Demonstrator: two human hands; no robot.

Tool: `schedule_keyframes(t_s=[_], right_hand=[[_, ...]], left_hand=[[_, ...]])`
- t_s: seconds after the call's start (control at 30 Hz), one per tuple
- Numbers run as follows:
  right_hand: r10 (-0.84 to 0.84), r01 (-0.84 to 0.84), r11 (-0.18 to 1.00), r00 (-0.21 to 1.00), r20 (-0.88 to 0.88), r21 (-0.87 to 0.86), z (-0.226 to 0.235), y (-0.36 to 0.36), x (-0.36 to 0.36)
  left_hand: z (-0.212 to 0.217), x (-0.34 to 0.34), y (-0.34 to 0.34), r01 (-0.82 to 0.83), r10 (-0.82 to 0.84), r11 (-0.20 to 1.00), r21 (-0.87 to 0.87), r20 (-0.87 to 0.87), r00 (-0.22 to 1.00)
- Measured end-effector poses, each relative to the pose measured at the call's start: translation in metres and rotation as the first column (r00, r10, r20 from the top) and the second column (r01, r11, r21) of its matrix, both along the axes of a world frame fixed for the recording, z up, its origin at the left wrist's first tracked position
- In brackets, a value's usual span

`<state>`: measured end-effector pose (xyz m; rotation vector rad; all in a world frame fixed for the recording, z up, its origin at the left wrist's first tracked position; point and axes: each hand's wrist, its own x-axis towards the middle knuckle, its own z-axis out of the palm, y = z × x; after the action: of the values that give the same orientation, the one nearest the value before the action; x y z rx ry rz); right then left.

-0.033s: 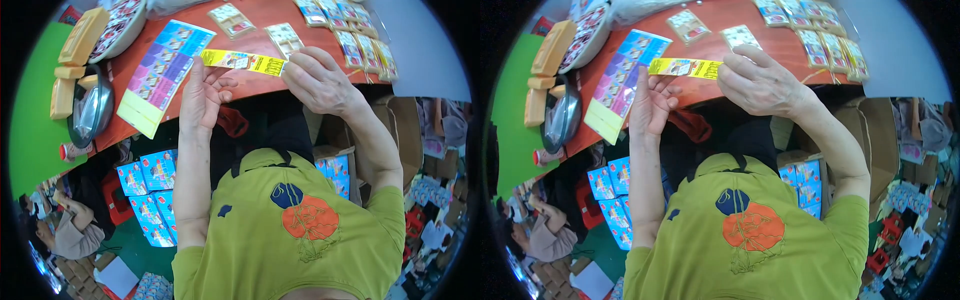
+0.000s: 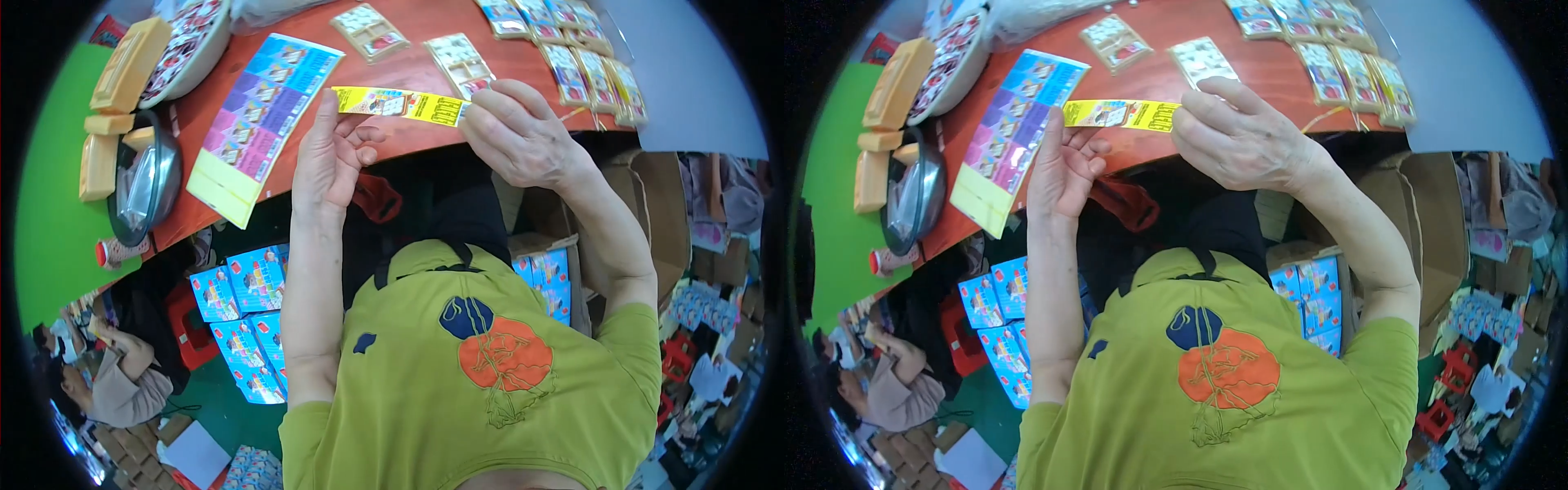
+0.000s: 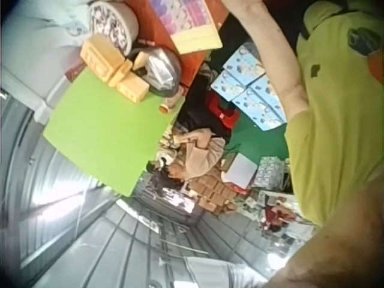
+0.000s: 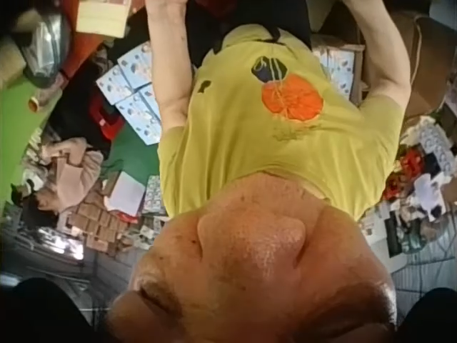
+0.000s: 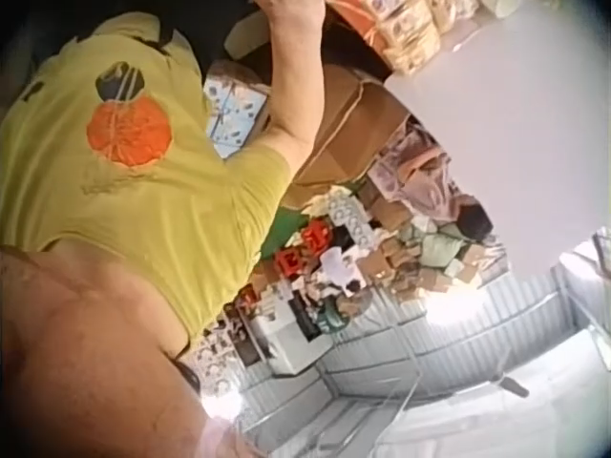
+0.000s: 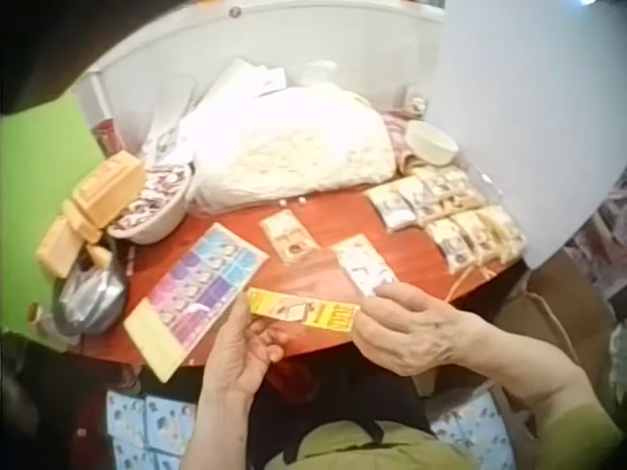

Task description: Pack small toy or candy sets into plastic containers and apply labels.

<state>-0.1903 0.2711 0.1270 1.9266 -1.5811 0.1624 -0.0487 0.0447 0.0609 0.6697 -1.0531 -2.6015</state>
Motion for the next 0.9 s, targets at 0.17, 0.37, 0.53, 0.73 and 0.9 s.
schedule_keyframes(t_s=[0.17, 0.37, 0.53, 0.73, 0.9], right_hand=[[-0.035, 0.042, 0.998, 0.993, 0.114, -0.055, -0.024, 0.041, -0.005], [0.141, 0.362, 0.922, 0.015, 0.990, -0.137, -0.080, 0.071, -0.003], [0.244, 0.473, 0.878, -0.327, 0.913, -0.065, -0.084, 0.057, 0.006], [0.401, 0.468, 0.880, -0.646, 0.650, -0.079, -0.082, 0.048, 0.012], [0.257, 0.517, 0.856, -0.475, 0.842, 0.031, -0.083, 0.060, -0.003]], left_hand=[[-0.009, -0.020, 0.022, 0.014, -0.014, 1.000, -0.006, 0.021, 1.000], [-0.005, -0.030, 0.048, -0.043, 0.042, 0.987, 0.157, 0.011, 0.999], [-0.004, -0.036, 0.058, -0.023, 0.016, 0.968, 0.250, 0.028, 0.999], [0.005, -0.036, 0.079, 0.024, -0.030, 0.974, 0.226, 0.026, 0.999], [-0.007, -0.034, 0.090, 0.002, -0.010, 0.999, 0.042, 0.180, 0.984]])
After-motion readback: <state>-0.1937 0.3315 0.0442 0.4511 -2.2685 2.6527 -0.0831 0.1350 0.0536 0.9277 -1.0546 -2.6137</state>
